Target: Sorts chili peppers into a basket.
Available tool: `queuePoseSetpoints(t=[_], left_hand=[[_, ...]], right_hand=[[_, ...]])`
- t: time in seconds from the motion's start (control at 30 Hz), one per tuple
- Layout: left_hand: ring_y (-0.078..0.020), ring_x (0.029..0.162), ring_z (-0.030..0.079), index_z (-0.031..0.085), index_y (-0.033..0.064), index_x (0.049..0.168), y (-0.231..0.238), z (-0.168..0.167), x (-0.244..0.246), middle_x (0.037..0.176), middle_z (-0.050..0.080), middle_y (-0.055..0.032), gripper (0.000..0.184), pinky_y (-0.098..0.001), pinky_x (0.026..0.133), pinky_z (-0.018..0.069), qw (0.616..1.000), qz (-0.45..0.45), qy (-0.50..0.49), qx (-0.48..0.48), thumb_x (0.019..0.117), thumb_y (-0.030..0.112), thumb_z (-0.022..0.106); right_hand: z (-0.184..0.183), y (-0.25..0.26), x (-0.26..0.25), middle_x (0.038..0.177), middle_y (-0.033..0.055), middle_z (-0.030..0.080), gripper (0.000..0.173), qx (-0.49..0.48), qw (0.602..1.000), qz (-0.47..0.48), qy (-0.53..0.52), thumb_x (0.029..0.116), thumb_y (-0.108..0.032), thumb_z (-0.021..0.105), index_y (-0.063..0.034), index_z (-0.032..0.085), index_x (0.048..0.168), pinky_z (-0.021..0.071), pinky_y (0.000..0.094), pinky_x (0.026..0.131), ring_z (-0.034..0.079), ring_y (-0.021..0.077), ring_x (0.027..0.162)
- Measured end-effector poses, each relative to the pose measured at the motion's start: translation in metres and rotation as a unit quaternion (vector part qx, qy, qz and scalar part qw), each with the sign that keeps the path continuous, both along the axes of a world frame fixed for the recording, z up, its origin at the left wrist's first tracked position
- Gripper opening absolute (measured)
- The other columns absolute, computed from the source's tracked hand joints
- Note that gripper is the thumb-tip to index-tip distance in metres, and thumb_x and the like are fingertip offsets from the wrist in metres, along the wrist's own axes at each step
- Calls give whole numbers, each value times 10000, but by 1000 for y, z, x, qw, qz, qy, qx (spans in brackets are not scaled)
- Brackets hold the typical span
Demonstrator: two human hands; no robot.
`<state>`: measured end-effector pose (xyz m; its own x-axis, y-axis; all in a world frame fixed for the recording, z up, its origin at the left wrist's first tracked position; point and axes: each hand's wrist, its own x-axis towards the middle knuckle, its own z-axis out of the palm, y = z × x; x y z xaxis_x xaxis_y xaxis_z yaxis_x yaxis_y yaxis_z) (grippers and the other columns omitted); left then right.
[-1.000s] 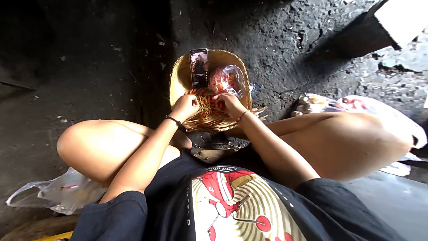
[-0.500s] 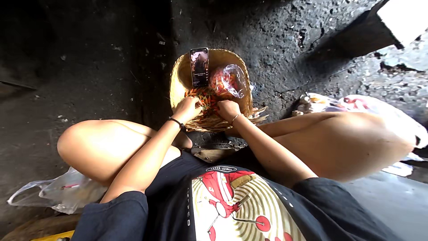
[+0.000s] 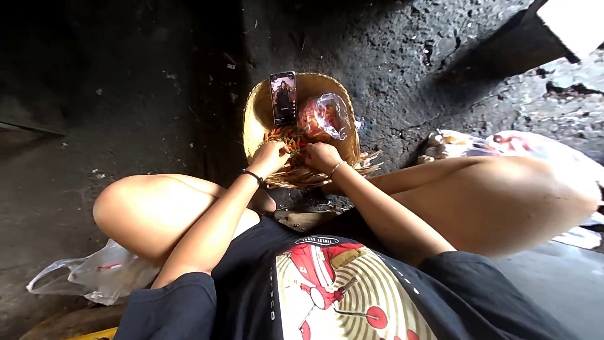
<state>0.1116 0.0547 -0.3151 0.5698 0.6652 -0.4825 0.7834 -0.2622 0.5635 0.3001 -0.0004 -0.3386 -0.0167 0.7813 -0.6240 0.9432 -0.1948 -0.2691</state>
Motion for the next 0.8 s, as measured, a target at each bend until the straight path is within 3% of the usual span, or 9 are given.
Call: queuePoseSetpoints(t=[0.1,0.17,0.27,0.37,0.5,0.63,0.7,0.8], left_hand=[[-317,1182,656,704,47,1222,0,1,1,1228,700,-162,262,-543,1047,487,1000,9,-22,-10,1041,207,602],[-294,1198,657,694,33,1245,1,1,2,1236,705,-163,273,-505,1075,479,997,28,-67,-33,1044,193,604],[-281,1208,652,657,6,1317,1,3,5,1276,688,-187,315,-471,1085,473,986,60,-122,-99,1046,153,592],[-265,1075,683,702,-22,1221,0,4,6,1148,721,-192,255,-463,1003,504,980,75,-147,-112,1028,100,589],[-213,932,653,726,-12,1125,0,8,4,1018,714,-153,224,-439,894,505,978,98,-145,-111,1055,126,565],[-270,1173,652,649,27,1288,1,3,5,1278,671,-165,273,-477,1038,498,974,148,-142,-98,1061,133,541],[-261,1108,646,597,33,1345,2,3,7,1260,651,-174,306,-448,958,514,960,192,-173,-109,1076,160,526],[-250,1083,662,536,54,1436,4,3,5,1247,653,-189,397,-441,950,533,942,207,-226,-136,1076,219,558]], right_hand=[[10,0,7,1064,253,694,356,22,995,-65,70,970,-296,679,25,664,1121,527,657,863,676,445,1041],[7,1,13,999,236,691,313,76,976,-109,174,967,-260,669,34,681,1073,531,627,847,680,403,961],[13,1,9,998,190,678,251,90,924,-187,322,1025,-188,596,42,678,1084,519,499,869,653,281,924],[17,0,3,917,109,657,183,82,865,-264,419,1038,-141,573,24,654,1046,526,352,785,620,150,820],[16,-2,1,848,47,614,154,82,834,-291,462,1037,-160,587,-15,633,1013,485,274,699,565,89,738],[14,-2,0,872,57,576,217,69,840,-287,455,1072,-216,541,-10,600,1107,460,278,647,514,93,695],[16,-1,0,933,81,604,224,58,846,-279,451,1087,-208,511,0,578,1139,470,287,673,538,109,733],[20,-3,-3,921,70,648,224,57,849,-256,459,1087,-205,514,-10,591,1166,470,255,650,559,77,713]])
